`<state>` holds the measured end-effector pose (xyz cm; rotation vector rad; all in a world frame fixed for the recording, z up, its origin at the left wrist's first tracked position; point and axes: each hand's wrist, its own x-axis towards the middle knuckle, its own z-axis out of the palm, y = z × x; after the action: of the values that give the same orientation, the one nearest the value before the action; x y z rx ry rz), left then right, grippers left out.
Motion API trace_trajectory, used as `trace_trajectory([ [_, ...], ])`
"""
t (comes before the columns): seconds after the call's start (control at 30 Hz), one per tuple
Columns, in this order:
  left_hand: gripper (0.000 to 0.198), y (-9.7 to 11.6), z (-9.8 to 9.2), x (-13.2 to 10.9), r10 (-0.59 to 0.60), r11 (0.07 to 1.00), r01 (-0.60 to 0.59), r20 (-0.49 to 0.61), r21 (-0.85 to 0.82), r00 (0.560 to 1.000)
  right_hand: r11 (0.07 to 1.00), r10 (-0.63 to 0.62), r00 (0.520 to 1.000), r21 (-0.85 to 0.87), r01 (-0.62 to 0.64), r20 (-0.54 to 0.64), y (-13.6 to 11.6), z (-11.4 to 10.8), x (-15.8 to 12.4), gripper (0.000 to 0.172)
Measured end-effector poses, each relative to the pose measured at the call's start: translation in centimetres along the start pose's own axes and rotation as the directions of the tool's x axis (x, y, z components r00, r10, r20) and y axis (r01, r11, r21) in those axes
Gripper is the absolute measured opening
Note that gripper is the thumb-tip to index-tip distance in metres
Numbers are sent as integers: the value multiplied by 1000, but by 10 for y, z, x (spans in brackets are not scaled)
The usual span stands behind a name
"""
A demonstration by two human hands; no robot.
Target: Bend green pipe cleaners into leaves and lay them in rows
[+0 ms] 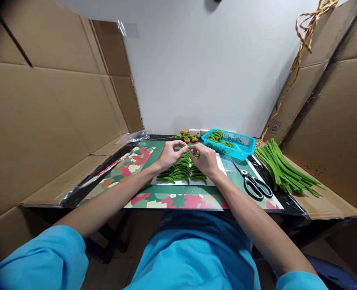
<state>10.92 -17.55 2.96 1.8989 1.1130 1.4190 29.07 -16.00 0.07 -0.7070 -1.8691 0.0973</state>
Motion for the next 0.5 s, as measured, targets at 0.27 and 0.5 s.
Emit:
trace_trajectory([
  [0.27, 37, 7, -6, 2, -204, 926, 233, 128, -296, 971, 987, -124, 991, -113, 118, -42, 9, -7, -1, 22],
  [0.5, 36, 2, -11, 4, -277, 803, 399, 316, -443, 907, 920, -233, 969, -305, 247, 80, 2, -22, 1, 31],
])
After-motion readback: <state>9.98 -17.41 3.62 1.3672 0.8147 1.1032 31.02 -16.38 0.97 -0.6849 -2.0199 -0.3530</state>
